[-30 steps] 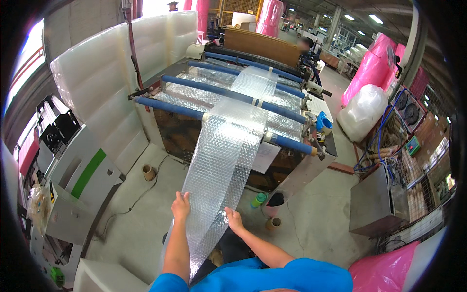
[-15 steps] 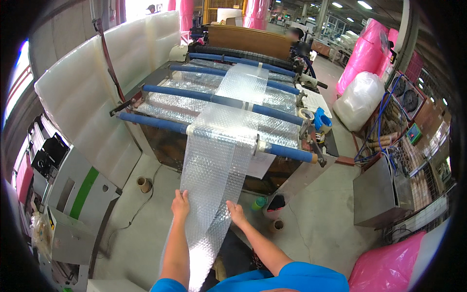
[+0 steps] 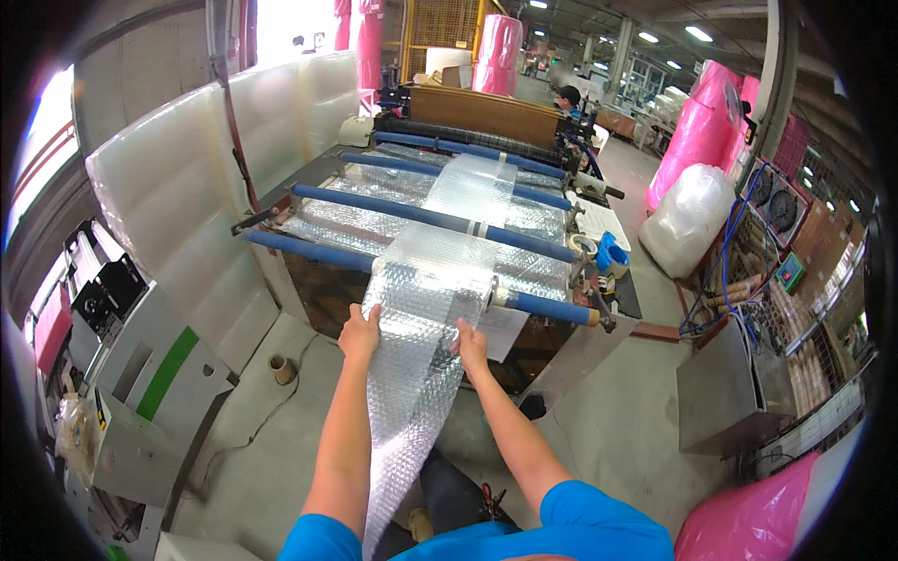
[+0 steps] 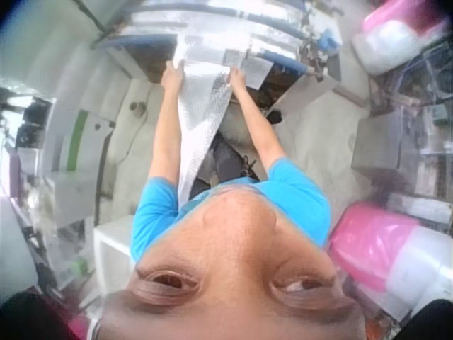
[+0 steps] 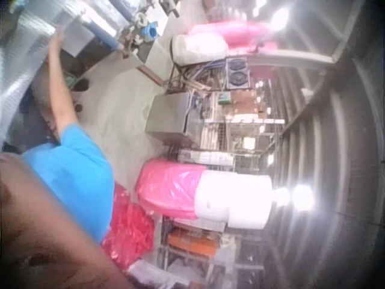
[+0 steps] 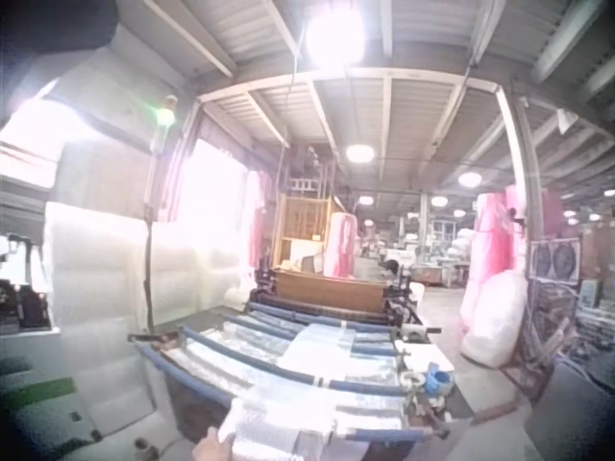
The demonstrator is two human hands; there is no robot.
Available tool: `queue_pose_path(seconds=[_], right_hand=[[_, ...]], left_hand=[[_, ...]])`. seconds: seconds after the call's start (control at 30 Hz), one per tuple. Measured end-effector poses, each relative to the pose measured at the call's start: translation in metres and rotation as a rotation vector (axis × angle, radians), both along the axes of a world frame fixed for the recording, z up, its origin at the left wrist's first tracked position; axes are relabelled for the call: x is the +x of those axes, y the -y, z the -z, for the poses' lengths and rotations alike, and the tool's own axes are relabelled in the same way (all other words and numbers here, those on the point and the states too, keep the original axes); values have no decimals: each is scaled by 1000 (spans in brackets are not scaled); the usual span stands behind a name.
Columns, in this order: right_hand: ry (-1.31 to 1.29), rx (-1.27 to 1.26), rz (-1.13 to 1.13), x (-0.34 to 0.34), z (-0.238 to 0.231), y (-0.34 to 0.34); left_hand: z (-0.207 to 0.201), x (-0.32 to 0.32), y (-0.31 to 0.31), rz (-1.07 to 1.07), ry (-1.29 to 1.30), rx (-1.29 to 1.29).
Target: The person pulls a sheet of bubble wrap from a roll on a machine, smooths it with both hands, and briefly uses a tape measure to check its width before continuing to pull and smooth the material.
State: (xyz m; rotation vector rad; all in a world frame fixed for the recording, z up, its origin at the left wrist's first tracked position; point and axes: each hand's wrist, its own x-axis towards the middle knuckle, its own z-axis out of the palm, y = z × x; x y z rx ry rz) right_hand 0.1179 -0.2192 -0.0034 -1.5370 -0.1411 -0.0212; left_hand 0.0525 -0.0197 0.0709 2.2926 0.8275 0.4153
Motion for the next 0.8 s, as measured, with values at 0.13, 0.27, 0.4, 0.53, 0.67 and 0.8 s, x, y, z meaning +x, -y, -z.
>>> queue_pose_path(seconds=[0.13,0.27,0.4,0.53,0.67,0.8], right_hand=[[-78,104,49,-10,-2,-13],[94,26,158,-13,-1,-11],[-15,67,98,-16,-8,-9],[-61,169,46,-42,-28,-12],[-109,91,107,-102,1,-22],[-54,-332,-18,-202,110,-2]], left_hand=[[32,-37,-13,1,-51,-2],[48,-84,-7,-31,-98,-35],[66,-123,-9,-41,-124,-61],[92,-166,-9,-74,-163,-133],[109,-193,-11,-120,-123,-157],[104,-200,-5,-100,-132,-183]])
